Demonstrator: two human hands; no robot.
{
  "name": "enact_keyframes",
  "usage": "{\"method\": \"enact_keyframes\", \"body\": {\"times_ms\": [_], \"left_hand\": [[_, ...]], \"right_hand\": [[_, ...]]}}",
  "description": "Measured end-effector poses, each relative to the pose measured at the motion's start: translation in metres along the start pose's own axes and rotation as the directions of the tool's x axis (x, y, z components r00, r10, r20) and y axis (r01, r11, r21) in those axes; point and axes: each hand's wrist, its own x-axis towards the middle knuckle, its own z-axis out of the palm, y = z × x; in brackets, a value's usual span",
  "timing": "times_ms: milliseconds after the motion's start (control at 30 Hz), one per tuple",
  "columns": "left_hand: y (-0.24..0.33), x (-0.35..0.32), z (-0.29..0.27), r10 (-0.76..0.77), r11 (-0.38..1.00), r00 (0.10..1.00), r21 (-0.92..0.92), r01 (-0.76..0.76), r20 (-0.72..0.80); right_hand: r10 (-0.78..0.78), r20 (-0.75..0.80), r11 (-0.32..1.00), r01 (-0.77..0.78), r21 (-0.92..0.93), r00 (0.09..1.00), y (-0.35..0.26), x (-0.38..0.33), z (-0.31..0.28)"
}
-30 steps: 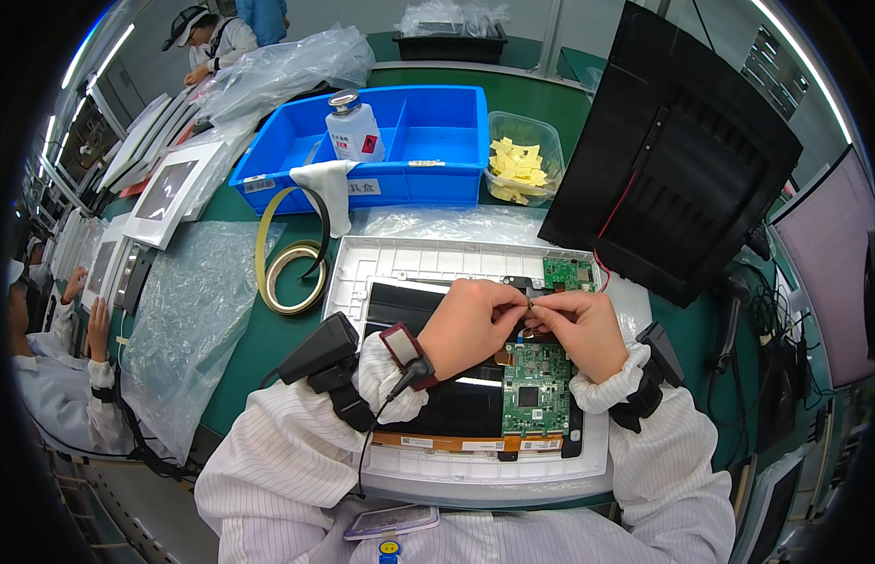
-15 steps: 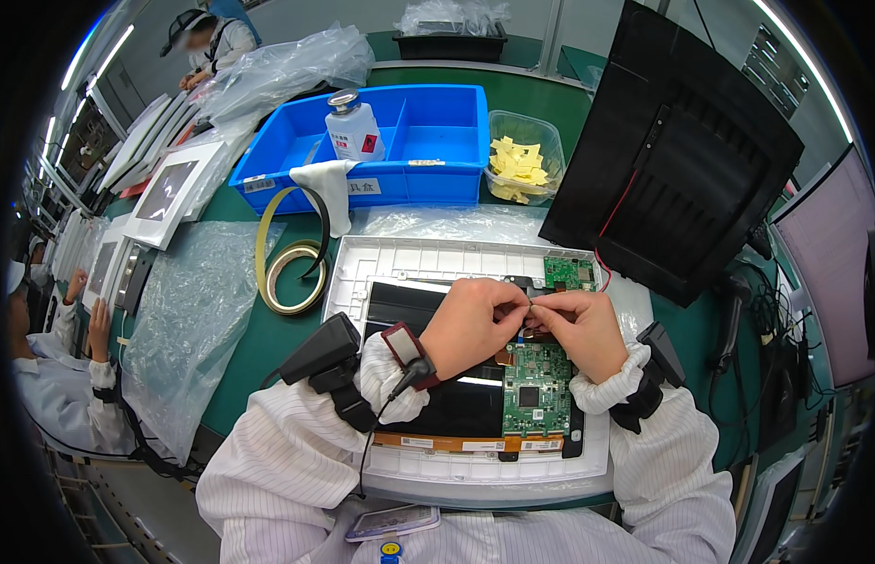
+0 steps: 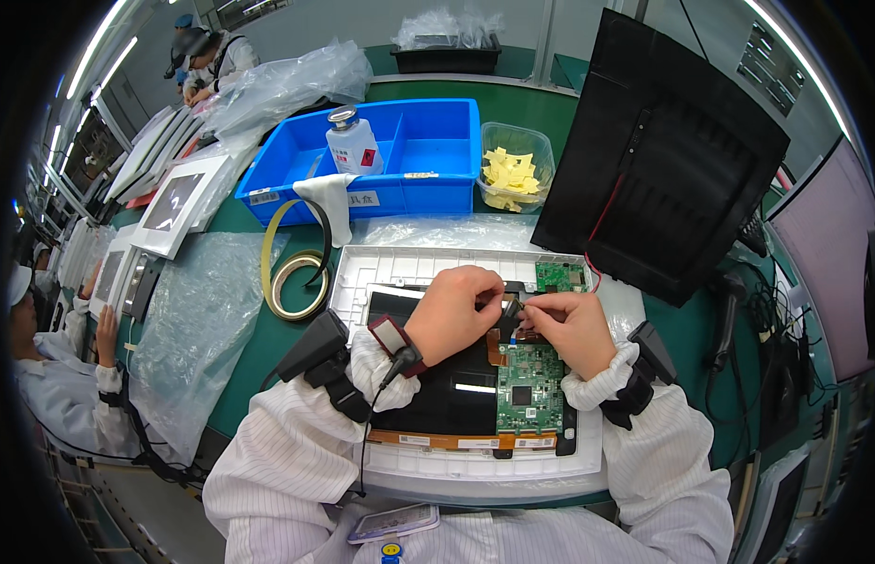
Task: Assembling the internal components of an electronic tablet or screen, connecting ribbon cables to a circuit board.
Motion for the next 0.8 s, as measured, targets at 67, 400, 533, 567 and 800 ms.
{"method": "enact_keyframes", "body": {"times_ms": [67, 400, 533, 567, 800], "left_hand": [[-0.004, 0.010, -0.006, 0.046, 0.998, 0.998, 0.051, -0.044, -0.047], [-0.015, 0.130, -0.027, 0.395, 0.818, 0.881, 0.535, -0.209, -0.259], [-0.034, 0.150, -0.012, 0.299, 0.671, 0.941, 0.737, -0.088, -0.160], [-0.038, 0.150, -0.012, 0.266, 0.620, 0.957, 0.781, -0.077, -0.117], [-0.031, 0.144, -0.012, 0.182, 0.594, 0.983, 0.801, -0.078, -0.039]], "right_hand": [[0.012, -0.007, 1.000, -0.011, 0.009, 1.000, 0.001, 0.001, -0.002], [0.011, 0.014, 1.000, -0.011, 0.013, 1.000, 0.009, -0.001, -0.001], [-0.005, 0.003, 1.000, 0.006, -0.028, 1.000, 0.008, -0.001, 0.000], [-0.010, 0.011, 1.000, 0.010, -0.027, 1.000, 0.006, -0.001, 0.000], [0.001, -0.004, 1.000, -0.001, 0.005, 1.000, 0.003, -0.002, -0.002]]}}
